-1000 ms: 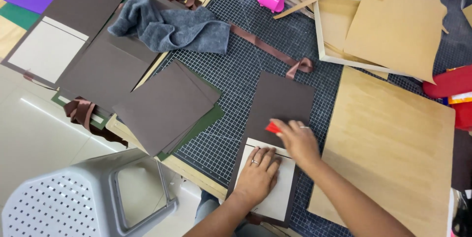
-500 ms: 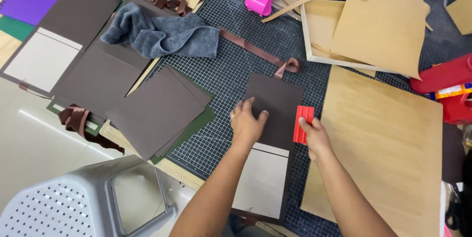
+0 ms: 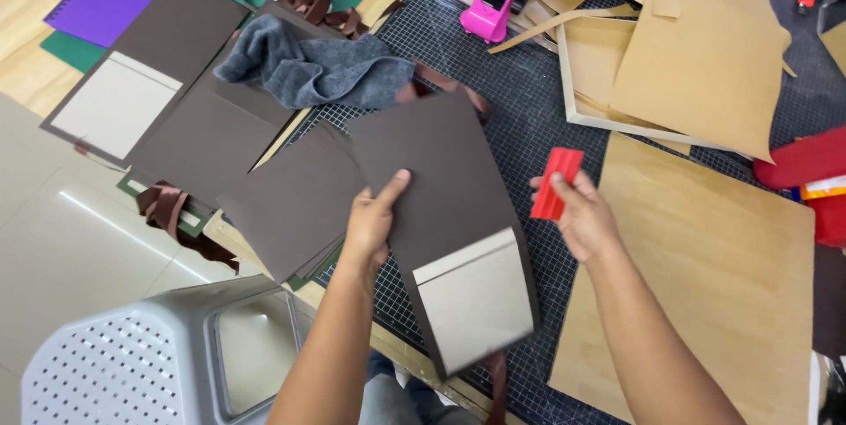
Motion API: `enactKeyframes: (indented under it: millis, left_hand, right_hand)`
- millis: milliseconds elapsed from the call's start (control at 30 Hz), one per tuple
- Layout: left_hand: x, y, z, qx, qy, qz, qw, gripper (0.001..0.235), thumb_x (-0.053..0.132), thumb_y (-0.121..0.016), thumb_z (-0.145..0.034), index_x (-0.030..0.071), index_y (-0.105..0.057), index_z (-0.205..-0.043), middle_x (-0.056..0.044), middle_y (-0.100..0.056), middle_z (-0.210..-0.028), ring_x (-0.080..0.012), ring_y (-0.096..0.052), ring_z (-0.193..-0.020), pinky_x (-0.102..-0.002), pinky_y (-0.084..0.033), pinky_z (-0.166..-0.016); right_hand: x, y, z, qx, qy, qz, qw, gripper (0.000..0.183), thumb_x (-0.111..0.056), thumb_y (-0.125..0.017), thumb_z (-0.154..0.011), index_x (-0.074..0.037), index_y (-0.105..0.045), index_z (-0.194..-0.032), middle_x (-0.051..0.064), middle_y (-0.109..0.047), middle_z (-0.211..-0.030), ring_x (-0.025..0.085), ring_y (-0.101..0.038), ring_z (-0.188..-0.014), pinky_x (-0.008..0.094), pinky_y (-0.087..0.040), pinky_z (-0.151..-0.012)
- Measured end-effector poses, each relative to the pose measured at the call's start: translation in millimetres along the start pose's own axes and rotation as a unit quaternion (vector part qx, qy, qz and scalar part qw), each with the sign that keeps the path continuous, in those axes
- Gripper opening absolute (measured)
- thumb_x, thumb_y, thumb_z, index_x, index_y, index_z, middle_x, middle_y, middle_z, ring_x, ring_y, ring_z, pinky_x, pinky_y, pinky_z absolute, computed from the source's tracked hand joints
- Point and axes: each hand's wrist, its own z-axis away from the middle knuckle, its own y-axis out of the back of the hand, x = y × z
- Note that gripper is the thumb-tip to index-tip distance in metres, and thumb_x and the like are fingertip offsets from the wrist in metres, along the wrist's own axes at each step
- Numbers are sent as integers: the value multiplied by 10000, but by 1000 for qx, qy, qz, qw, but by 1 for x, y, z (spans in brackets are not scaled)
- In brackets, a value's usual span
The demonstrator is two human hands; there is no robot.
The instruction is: Smoothing and pressing paper onto cardboard covers and attaching ribbons to assemble handmade notebooks.
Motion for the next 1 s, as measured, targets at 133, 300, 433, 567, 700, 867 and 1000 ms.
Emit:
enactKeyframes:
  millis: [133,300,433,567,700,867,1000]
  left_hand:
    - [8,17,25,114,-68,156,979,662,364,-842,-833,-18,-573,-1301,-346,-655,-1238,-443,-681,-1098,-616,-557,-866]
    - [-19,12,78,119,-63,219,966,799,318,-779,-876,-77,-420,-1470,-384,-499,-1454,-461,-551,-1297,-591,-461,-1047]
    - [-114,22,79,100,66,239,964,785,207,-765,-777,59,-466,-1487,-123,-626,-1433,-321,-682,-1126,-393,-642,-810]
    - [-157,31,105,29,216,158,963,691,325,-696,-870,9,-543,-1465,-237,-780,-1149,-288,-739,-927,-408,-606,-959]
    - [-185,59,120,-198,300,7,933,497,315,-693,-951,85,-631,-1388,-78,-766,-1200,-171,-755,-885,-294,-624,-689]
    - [-149,50,110,-271,79,-257,924,359,355,-677,-947,212,-722,-1274,87,-756,-1071,-20,-661,-917,-210,-558,-852]
    - [-161,39,57,-114,-413,-488,760,340,221,-672,-951,80,-668,-1261,-125,-656,-1235,-373,-545,-1195,-523,-434,-1023]
  right_hand:
    - [1,33,-25,30,66,-37,997,228,-239,-640,-1045,-172,-573,-1253,81,-704,-1123,197,-701,-1034,380,-562,-942]
    - [4,16,-9,24,89,34,995,218,-206,-627,-1053,-138,-591,-1257,88,-697,-1210,221,-696,-1122,451,-544,-999]
    - [-13,-44,48,39,-27,184,982,258,-180,-606,-1012,-83,-637,-1249,90,-736,-1164,194,-691,-1052,347,-568,-893]
    - [10,-45,66,11,-61,377,924,199,-293,-627,-1010,-112,-664,-1082,39,-767,-946,165,-697,-823,312,-540,-739]
    - [41,-30,76,-14,-60,480,875,261,-387,-586,-997,-137,-631,-1052,51,-737,-872,199,-662,-765,340,-493,-721]
    - [80,-36,80,-7,-23,528,849,377,-431,-534,-980,-160,-605,-1233,103,-773,-1037,319,-723,-898,409,-515,-781]
    - [114,-42,84,-21,67,628,775,284,-386,-490,-1041,-121,-496,-1142,124,-696,-938,388,-703,-784,507,-507,-587]
